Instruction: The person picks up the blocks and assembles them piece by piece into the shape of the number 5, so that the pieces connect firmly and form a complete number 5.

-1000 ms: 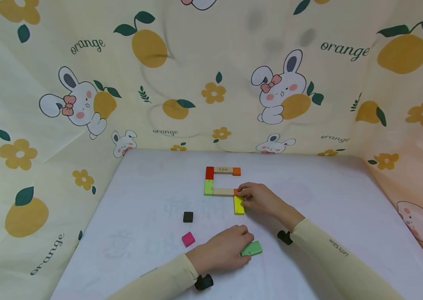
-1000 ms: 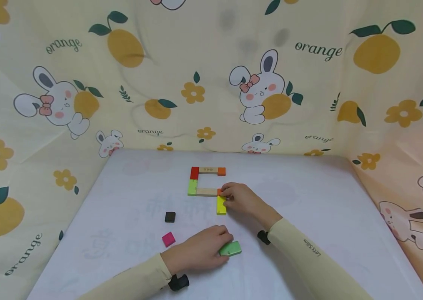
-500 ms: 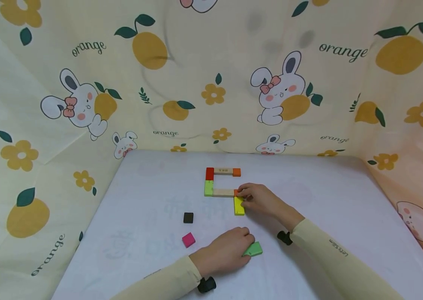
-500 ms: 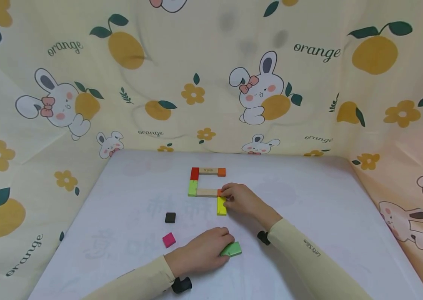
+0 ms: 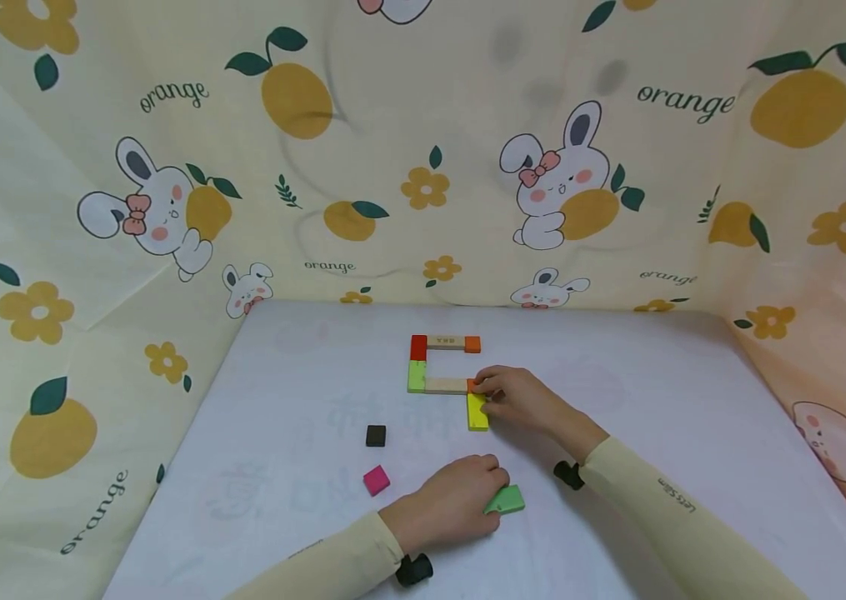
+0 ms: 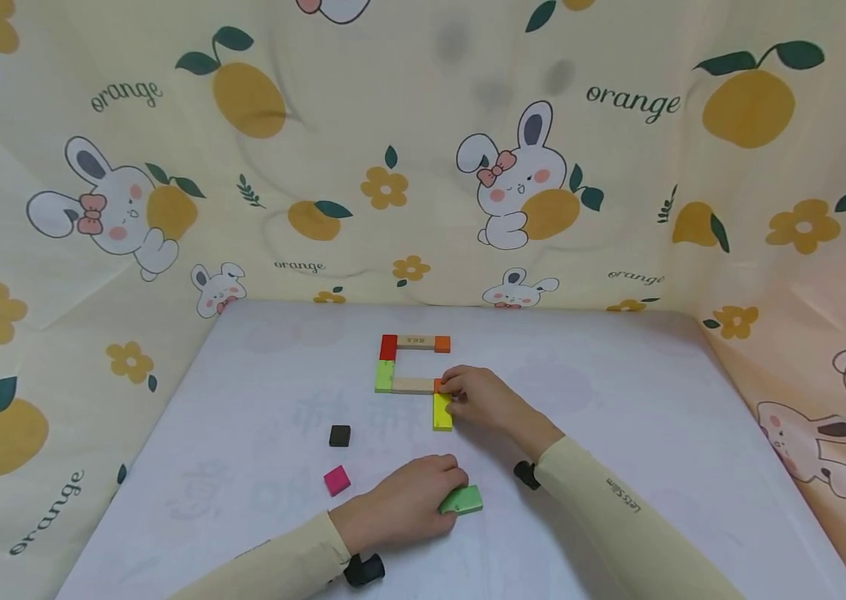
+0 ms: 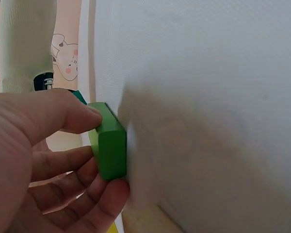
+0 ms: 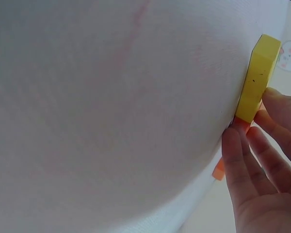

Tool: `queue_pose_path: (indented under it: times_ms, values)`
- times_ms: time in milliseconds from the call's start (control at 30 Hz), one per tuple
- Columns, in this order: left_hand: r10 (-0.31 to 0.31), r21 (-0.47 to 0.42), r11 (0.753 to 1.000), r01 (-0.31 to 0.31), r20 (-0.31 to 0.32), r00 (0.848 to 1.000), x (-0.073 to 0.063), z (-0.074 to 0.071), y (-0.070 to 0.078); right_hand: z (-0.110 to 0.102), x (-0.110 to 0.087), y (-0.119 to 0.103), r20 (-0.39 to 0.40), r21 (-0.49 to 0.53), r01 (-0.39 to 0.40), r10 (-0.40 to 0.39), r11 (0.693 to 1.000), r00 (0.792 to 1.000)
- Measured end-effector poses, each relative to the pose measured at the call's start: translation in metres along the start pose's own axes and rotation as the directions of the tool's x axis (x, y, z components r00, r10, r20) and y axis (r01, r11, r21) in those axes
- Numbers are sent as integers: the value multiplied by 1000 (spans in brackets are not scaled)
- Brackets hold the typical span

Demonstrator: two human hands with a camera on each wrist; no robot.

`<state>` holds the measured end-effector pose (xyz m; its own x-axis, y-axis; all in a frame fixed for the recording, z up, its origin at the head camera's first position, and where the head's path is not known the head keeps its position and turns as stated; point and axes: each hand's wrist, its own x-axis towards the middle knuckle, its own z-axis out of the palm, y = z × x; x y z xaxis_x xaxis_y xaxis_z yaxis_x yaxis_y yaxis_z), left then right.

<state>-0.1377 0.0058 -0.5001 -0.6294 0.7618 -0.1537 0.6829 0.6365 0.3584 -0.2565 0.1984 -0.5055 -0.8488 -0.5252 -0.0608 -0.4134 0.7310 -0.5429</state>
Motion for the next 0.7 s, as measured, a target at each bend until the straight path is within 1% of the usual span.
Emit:
queue_pose_path:
  times_ms: [133,300,500,700]
  values:
    - [-10,-25,1000,10,2,1000,-1,-1,0,-1,0,-2,0,-9,-12,12,1000,1000]
    - [-45,-72,996,45,-2,999,-3,-6,-2,-1,0,-3,-2,-15,-4,4,1000,1000]
    - [-95,-105,990,91,-37,995,-6,-15,-8,-1,0,-3,-5,-26,6,-6,1000,1000]
    - [-115,-111,988,106,-85,990,-7,-19,-18,0,0,-2,1,-44,20,-20,999,1000]
